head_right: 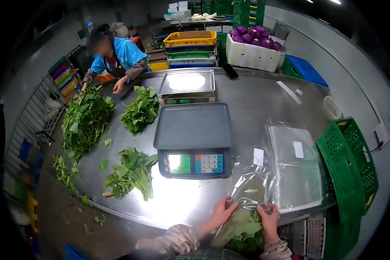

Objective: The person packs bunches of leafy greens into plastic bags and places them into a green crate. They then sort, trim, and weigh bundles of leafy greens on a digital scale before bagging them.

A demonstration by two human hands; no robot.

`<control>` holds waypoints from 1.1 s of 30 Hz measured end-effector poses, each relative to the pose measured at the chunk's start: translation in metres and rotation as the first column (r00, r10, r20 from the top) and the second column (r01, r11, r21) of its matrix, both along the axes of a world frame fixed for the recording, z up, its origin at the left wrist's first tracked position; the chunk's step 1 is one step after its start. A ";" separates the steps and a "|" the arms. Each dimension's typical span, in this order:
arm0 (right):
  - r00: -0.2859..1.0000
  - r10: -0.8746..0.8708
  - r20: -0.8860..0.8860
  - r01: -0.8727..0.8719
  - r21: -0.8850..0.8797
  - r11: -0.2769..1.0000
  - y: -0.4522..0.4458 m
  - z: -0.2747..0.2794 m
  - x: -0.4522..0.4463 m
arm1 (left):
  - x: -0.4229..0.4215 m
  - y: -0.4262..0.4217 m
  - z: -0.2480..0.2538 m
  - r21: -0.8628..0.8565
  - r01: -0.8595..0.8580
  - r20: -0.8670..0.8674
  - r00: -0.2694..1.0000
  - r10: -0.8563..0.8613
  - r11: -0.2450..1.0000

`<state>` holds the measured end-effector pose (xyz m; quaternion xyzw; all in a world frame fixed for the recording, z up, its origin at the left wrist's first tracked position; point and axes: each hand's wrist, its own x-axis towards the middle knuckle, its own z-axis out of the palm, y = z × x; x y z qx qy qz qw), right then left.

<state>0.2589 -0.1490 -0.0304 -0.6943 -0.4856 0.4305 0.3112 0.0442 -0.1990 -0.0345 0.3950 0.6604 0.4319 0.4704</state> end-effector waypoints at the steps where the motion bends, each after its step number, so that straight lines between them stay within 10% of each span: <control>1: 0.999 0.027 -0.033 -0.027 0.004 1.000 -0.008 -0.004 0.003 | -0.006 -0.005 -0.004 0.029 -0.008 -0.038 0.999 0.009 1.000; 7: 0.940 0.081 -0.331 -0.116 -0.086 0.990 -0.023 0.018 0.032 | -0.011 -0.018 -0.035 0.535 0.168 -0.170 0.981 -0.090 0.828; 11: 0.851 0.000 -0.525 -0.157 -0.254 0.954 -0.008 0.028 0.050 | -0.030 -0.020 -0.041 0.336 0.354 -0.326 0.913 -0.245 0.873; 13: 0.968 0.225 -0.106 -0.228 -0.012 0.974 -0.006 0.017 0.052 | -0.037 -0.007 -0.004 -0.013 0.354 -0.244 0.906 -0.346 0.935; 14: 0.950 0.282 0.135 -0.295 0.095 0.951 -0.003 0.008 0.052 | -0.038 -0.007 -0.015 0.171 0.511 -0.680 0.679 -0.275 0.842; 17: 0.765 0.124 0.632 -0.512 0.480 0.713 0.016 -0.014 0.053 | -0.038 0.001 0.019 0.308 0.515 -0.546 0.784 -0.294 0.800; 22: 0.779 0.397 0.485 -0.535 0.185 0.824 -0.045 0.004 0.074 | -0.037 -0.034 0.064 0.083 0.702 -0.468 0.654 -0.594 0.707; 24: 0.763 0.430 0.482 -0.591 0.249 0.768 -0.091 0.009 0.083 | -0.022 -0.069 0.023 -0.021 0.724 -0.896 0.292 -0.334 0.689; 26: 0.809 0.528 0.258 -0.578 0.188 0.794 -0.095 -0.024 0.099 | -0.026 -0.073 0.015 -0.038 0.677 -0.780 0.440 -0.445 0.735; 27: 0.858 0.451 0.246 -0.498 0.185 0.847 -0.069 0.044 0.053 | -0.029 -0.054 0.058 -0.125 0.664 -0.435 0.631 -0.642 0.737; 29: 0.865 0.434 0.251 -0.501 0.409 0.762 -0.025 0.118 0.021 | -0.030 -0.014 0.105 -0.078 0.536 -0.561 0.674 -0.481 0.841; 30: 0.896 0.357 0.263 -0.443 0.508 0.739 -0.005 0.147 0.017 | -0.037 -0.001 0.132 0.344 0.463 -0.498 0.827 -0.260 0.817; 33: 0.927 0.357 0.114 -0.365 0.486 0.794 0.054 0.223 0.020 | -0.061 0.037 0.211 0.480 0.235 0.001 0.963 -0.268 0.845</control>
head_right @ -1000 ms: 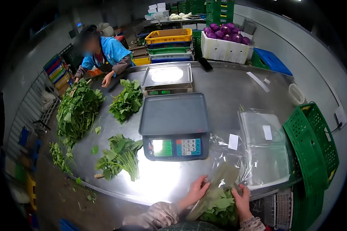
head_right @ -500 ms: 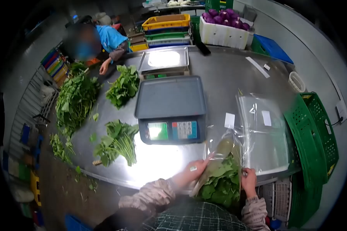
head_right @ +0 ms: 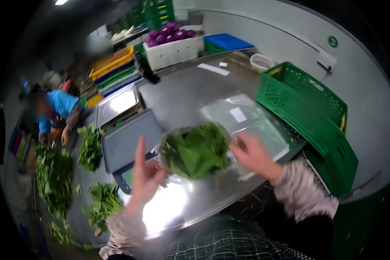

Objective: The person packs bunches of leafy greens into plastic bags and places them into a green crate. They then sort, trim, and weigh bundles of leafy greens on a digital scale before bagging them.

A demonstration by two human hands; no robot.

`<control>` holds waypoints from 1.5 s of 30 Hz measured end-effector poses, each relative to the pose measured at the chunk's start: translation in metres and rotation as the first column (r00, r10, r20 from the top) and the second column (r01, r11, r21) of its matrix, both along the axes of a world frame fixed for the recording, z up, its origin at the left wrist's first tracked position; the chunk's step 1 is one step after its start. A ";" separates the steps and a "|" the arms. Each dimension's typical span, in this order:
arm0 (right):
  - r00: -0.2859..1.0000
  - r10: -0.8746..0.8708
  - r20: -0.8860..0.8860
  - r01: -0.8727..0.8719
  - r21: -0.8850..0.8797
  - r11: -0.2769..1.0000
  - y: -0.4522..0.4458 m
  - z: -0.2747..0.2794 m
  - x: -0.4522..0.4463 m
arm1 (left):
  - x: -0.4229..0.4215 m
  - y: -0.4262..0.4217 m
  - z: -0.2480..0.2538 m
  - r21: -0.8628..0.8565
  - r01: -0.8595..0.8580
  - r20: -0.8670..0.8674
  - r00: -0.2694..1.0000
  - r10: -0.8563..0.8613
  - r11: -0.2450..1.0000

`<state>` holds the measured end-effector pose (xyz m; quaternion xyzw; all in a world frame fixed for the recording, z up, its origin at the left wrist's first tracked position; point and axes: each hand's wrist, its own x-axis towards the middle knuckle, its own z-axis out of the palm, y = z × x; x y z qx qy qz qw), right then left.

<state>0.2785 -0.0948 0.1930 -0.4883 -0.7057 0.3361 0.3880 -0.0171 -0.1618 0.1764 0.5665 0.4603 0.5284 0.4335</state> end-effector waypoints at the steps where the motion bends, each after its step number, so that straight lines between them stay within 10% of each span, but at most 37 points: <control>1: 1.000 0.029 0.007 -0.029 -0.013 0.999 0.013 0.018 0.002 | -0.002 0.005 0.030 -0.096 -0.006 0.115 0.993 0.017 0.995; 4: 0.988 0.031 -0.152 -0.017 0.089 0.996 0.015 0.077 -0.002 | -0.007 0.003 0.054 0.169 -0.109 0.029 0.994 0.105 0.980; 6: 0.935 0.094 0.343 -0.227 0.372 0.900 0.046 0.051 0.004 | -0.015 0.027 0.055 -0.023 -0.074 0.168 0.983 0.077 0.997; 7: 0.965 0.162 0.204 -0.172 0.029 0.985 0.046 0.056 0.010 | -0.015 0.035 0.063 -0.113 -0.051 0.240 0.968 0.077 0.992; 11: 0.990 0.057 0.133 -0.089 0.246 0.965 0.028 0.111 0.012 | -0.010 0.019 0.103 0.072 -0.126 0.193 0.975 0.110 0.989; 15: 0.745 -0.158 0.648 -0.246 0.488 0.838 0.046 0.049 0.026 | -0.015 0.040 0.030 -0.158 -0.113 0.283 0.947 0.155 0.981; 18: 0.874 -0.121 0.471 -0.352 0.784 0.511 0.040 0.058 -0.013 | 0.009 0.051 -0.009 -0.173 -0.051 0.453 0.883 0.125 0.984; 22: 0.764 0.148 0.628 -0.550 0.514 0.658 0.016 0.031 -0.052 | 0.030 0.028 -0.042 -0.053 0.092 0.604 0.796 -0.042 0.994; 24: 0.665 0.125 0.736 -0.597 0.422 0.682 0.019 0.021 -0.054 | 0.047 0.008 -0.045 -0.043 -0.067 0.430 0.899 0.079 0.997; 26: 0.617 0.041 0.786 -0.612 0.447 0.652 0.018 0.016 -0.056 | 0.044 0.006 -0.049 0.453 -0.122 -0.306 0.909 0.282 0.883; 30: 0.610 0.114 0.784 -0.672 0.436 0.598 0.022 0.003 -0.062 | 0.049 0.017 -0.109 0.647 0.047 -0.550 0.720 0.424 0.761; 35: 0.810 0.127 0.573 -0.422 0.419 0.804 0.007 0.024 -0.059 | 0.043 0.015 -0.100 0.685 0.151 -0.645 0.579 0.499 0.712; 39: 0.566 0.122 0.816 -0.551 0.264 0.792 -0.002 0.013 -0.039 | 0.041 0.017 -0.094 0.730 0.251 -0.656 0.517 0.550 0.635; 45: 0.595 0.188 0.781 -0.458 0.139 0.878 0.005 0.020 -0.037 | 0.040 0.025 -0.053 0.700 0.485 -0.711 0.546 0.443 0.524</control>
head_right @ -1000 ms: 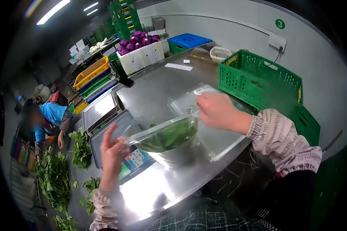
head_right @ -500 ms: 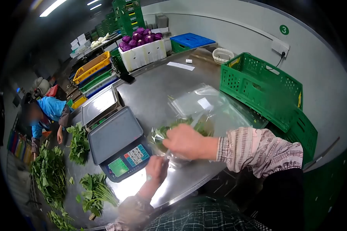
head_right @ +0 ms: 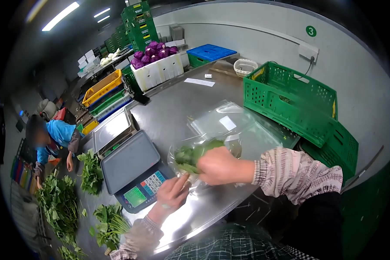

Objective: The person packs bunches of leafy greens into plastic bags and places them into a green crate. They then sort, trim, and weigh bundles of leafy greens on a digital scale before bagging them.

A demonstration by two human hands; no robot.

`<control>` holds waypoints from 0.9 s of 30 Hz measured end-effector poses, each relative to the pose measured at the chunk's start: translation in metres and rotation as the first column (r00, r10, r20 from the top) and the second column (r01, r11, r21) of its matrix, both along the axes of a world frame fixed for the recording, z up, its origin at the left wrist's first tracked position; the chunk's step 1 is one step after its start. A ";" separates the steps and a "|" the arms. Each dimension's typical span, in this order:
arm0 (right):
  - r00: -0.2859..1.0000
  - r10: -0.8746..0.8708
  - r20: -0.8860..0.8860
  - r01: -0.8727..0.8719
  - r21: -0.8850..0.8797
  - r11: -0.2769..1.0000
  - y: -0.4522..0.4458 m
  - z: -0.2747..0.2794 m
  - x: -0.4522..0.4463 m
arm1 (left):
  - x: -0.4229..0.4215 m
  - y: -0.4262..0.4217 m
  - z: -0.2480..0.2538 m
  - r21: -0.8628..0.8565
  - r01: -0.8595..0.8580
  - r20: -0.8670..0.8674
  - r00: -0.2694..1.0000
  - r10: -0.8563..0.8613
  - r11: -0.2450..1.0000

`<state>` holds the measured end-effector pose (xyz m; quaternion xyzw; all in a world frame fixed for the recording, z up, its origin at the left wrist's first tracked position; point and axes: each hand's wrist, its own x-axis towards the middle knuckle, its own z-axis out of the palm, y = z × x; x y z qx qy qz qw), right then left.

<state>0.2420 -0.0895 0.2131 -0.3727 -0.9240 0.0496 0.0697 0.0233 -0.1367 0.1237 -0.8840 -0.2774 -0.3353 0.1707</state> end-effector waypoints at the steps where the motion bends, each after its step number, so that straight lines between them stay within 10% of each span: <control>1: 1.000 -0.023 0.020 0.024 -0.021 0.999 0.000 -0.004 -0.002 | 0.000 0.001 0.005 -0.026 0.042 -0.106 0.993 -0.045 0.999; 9: 0.990 -0.065 0.122 0.077 -0.092 0.993 0.007 -0.006 0.004 | 0.014 0.002 -0.012 -0.081 -0.089 -0.550 0.835 0.030 0.993; 17: 0.993 -0.119 -0.023 0.115 -0.116 0.987 0.023 0.039 0.013 | 0.011 0.006 0.074 -0.100 0.129 -0.227 0.963 -0.148 0.987; 21: 0.948 0.019 -0.317 -0.015 0.016 1.000 0.025 0.076 0.015 | 0.011 0.011 0.124 0.049 0.091 0.205 0.974 -0.099 0.995; 23: 0.897 0.121 -0.426 -0.073 0.129 0.989 0.027 0.078 0.015 | 0.012 0.015 0.125 -0.148 0.125 0.226 0.970 -0.089 0.981; 26: 0.994 0.103 -0.027 -0.098 0.167 0.981 0.017 0.087 0.023 | 0.014 0.010 0.126 -0.289 0.200 0.222 0.965 -0.138 0.936; 27: 0.953 0.219 -0.210 -0.139 0.337 0.931 0.030 0.119 0.035 | 0.014 0.011 0.134 -0.325 0.252 0.240 0.954 -0.179 0.911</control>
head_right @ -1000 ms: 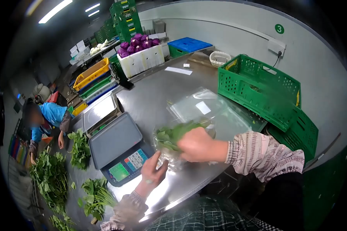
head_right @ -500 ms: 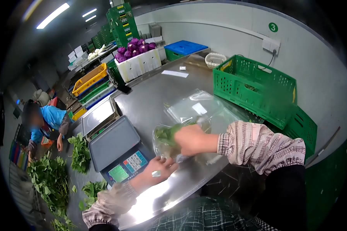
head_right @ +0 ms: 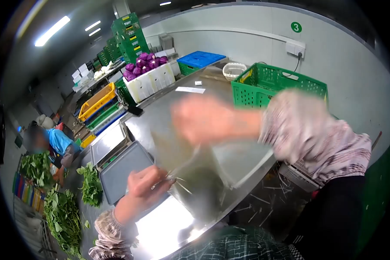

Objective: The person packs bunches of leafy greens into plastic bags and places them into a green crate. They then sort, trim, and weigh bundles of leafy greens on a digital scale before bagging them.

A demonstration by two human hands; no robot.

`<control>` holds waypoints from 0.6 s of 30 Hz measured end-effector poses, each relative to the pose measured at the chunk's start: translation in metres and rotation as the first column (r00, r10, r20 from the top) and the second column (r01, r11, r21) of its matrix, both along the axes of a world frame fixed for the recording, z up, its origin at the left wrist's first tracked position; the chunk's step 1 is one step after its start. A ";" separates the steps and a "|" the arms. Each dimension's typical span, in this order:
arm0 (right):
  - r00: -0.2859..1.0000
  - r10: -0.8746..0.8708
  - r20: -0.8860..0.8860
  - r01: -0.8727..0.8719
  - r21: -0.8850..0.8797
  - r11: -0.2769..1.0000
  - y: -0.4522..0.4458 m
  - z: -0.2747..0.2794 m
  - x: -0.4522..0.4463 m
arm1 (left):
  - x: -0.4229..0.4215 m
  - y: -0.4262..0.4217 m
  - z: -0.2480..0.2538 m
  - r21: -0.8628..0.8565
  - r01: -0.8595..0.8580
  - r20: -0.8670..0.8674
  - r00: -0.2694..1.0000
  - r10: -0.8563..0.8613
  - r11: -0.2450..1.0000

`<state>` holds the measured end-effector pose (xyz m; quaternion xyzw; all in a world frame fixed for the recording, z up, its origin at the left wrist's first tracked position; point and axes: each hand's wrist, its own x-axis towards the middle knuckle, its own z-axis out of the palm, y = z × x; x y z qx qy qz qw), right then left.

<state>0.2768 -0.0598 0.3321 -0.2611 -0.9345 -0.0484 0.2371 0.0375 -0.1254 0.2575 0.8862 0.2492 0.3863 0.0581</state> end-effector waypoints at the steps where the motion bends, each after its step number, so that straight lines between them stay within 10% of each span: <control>1: 0.998 -0.063 -0.016 0.065 0.160 0.985 -0.011 0.045 0.010 | -0.002 -0.003 0.007 -0.066 0.049 0.019 0.999 -0.048 0.997; 5: 0.878 0.120 -0.463 0.287 0.711 0.642 -0.039 0.162 0.064 | -0.004 -0.010 0.017 -0.305 0.127 0.132 0.987 -0.090 0.944; 7: 0.892 0.169 -0.418 0.249 0.769 0.589 -0.034 0.155 0.066 | -0.007 -0.006 0.012 -0.363 0.165 0.189 0.977 -0.101 0.917; 13: 0.912 0.203 0.356 -0.253 0.101 0.962 -0.020 -0.027 0.026 | -0.005 0.004 0.025 -0.258 0.100 0.173 0.983 -0.056 0.961; 15: 0.921 0.215 0.325 -0.145 -0.228 0.963 0.004 -0.025 0.056 | -0.018 -0.006 0.037 -0.234 0.151 0.306 0.949 -0.074 0.961; 18: 0.943 0.251 0.218 -0.235 -0.098 0.967 0.008 -0.038 0.061 | -0.029 0.008 0.016 -0.493 -0.036 0.368 0.897 0.246 0.869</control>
